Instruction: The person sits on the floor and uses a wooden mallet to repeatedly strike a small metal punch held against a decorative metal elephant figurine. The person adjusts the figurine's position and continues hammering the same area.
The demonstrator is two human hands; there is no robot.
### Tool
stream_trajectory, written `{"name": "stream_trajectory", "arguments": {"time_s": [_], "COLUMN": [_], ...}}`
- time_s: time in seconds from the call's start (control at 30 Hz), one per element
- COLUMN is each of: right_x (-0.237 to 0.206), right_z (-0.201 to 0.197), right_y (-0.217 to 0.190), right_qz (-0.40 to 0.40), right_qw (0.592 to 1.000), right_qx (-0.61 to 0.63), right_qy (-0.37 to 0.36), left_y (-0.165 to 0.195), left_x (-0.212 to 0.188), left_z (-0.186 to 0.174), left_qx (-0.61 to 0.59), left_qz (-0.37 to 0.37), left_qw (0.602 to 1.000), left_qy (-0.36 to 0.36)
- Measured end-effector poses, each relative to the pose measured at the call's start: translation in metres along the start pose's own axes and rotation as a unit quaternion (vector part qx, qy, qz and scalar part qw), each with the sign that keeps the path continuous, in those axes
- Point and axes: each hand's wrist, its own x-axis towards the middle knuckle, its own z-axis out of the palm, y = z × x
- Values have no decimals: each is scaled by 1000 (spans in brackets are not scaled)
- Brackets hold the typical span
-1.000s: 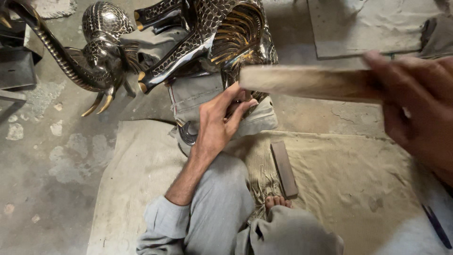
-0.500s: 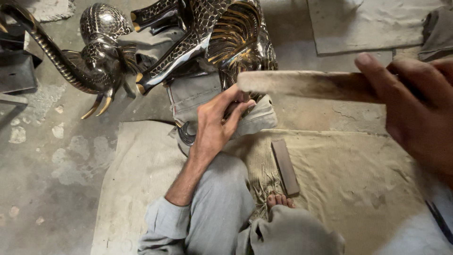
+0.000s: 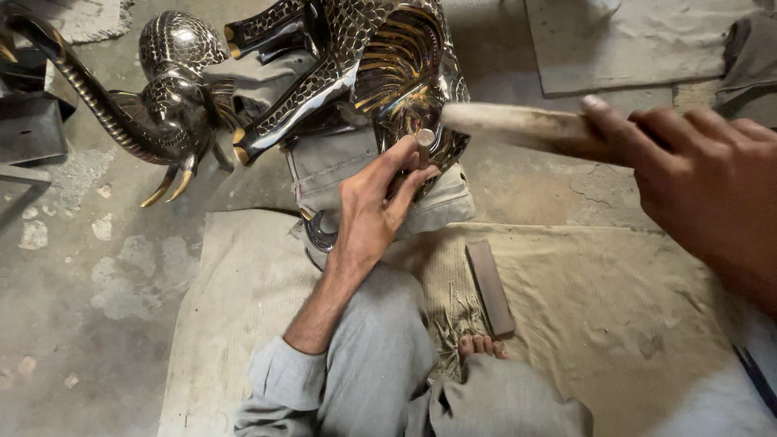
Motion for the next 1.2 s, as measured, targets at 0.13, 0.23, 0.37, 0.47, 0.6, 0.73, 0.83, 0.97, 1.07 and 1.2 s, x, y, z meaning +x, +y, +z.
{"name": "stream_trajectory", "arguments": {"time_s": [0.13, 0.23, 0.37, 0.47, 0.6, 0.73, 0.83, 0.97, 1.07, 1.2], "right_x": [-2, -3, -2, -4, -5, -8, -8, -3, 1, 3], "right_z": [1, -1, -6, -8, 1, 3, -2, -7, -8, -16], "right_y": [5, 11, 16, 17, 18, 16, 16, 16, 13, 12], "right_qz": [-28, 4, -59, -38, -69, -31, -49, -15, -26, -23], "right_qw": [996, 972, 986, 984, 985, 961, 983, 970, 982, 975], "right_qx": [16, 205, 98, 138, 98, 232, 112, 212, 163, 175], "right_qy": [83, 114, 118, 111, 121, 148, 134, 114, 98, 132], "left_y": [-1, -3, -6, -5, -2, -3, -5, -5, -4, -3], "left_x": [-1, -3, -3, -3, -3, -2, -3, -3, -3, -2], "left_z": [1, 1, 1, 1, 0, 0, -1, 1, 1, 0], "left_qx": [-11, 2, 12, 13, 17, -6, 12, 4, 12, 9], "left_qz": [-1, -11, 4, 1, -10, 2, -10, -18, -23, -18], "left_qw": [1000, 1000, 1000, 1000, 1000, 1000, 1000, 1000, 1000, 1000], "left_qy": [4, -4, -9, -7, -5, -8, -10, -1, 5, -2]}}
